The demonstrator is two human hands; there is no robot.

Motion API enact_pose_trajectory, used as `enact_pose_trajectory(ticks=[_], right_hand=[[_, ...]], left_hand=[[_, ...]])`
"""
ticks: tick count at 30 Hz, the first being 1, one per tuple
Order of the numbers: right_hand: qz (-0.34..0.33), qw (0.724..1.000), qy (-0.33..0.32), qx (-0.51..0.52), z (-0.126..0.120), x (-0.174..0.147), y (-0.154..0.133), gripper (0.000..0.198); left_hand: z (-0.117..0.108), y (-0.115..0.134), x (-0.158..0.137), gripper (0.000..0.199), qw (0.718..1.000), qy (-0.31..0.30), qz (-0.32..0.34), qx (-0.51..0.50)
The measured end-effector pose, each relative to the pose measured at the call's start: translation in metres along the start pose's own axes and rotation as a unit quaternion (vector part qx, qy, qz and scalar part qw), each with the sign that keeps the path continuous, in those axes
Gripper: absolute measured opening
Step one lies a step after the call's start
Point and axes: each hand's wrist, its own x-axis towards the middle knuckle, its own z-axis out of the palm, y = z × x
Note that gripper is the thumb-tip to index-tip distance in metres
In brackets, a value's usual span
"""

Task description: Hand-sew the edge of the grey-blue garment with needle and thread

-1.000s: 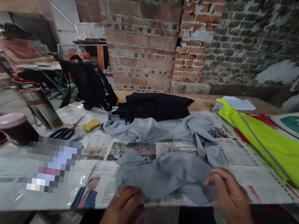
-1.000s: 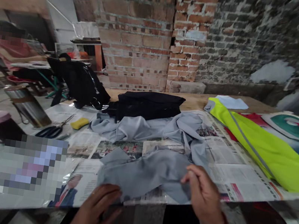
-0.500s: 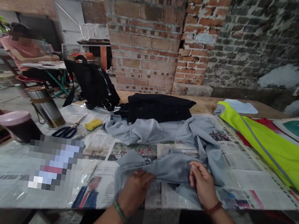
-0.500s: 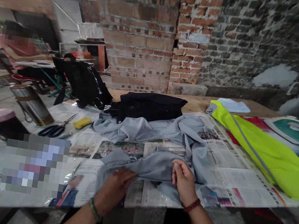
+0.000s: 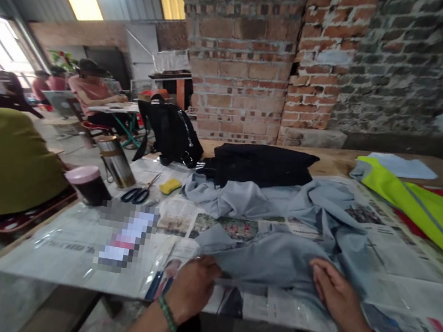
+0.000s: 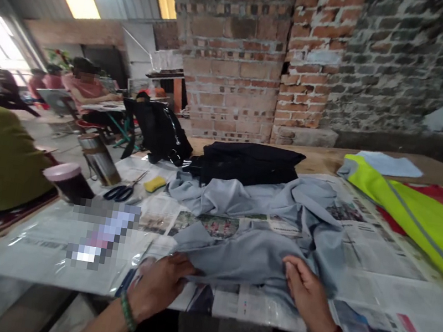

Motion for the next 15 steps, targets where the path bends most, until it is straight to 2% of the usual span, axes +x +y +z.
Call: enact_pose_trajectory(ticks=[3,6,10,13,15], right_hand=[[0.018,0.999,0.048,0.011,-0.01,-0.002,0.014,0.041],[0.023,0.997,0.069,0.014,-0.012,-0.008,0.02,0.044],[0.023,0.995,0.098,-0.01,-0.008,-0.015,0.022,0.046],[0.027,0.994,0.107,-0.009,-0.006,-0.016,0.022,0.048],[0.029,0.994,0.106,-0.011,-0.006,-0.015,0.021,0.05]], left_hand=[[-0.006,-0.01,-0.02,0.024,0.996,0.01,-0.043,0.073],[-0.008,-0.021,-0.032,0.023,0.987,0.093,-0.076,0.109],[0.0,-0.018,-0.037,0.025,0.975,0.215,-0.046,0.02],[0.012,-0.002,-0.031,0.027,0.969,0.241,-0.026,-0.038],[0.019,0.008,-0.024,0.027,0.97,0.234,-0.056,-0.032]])
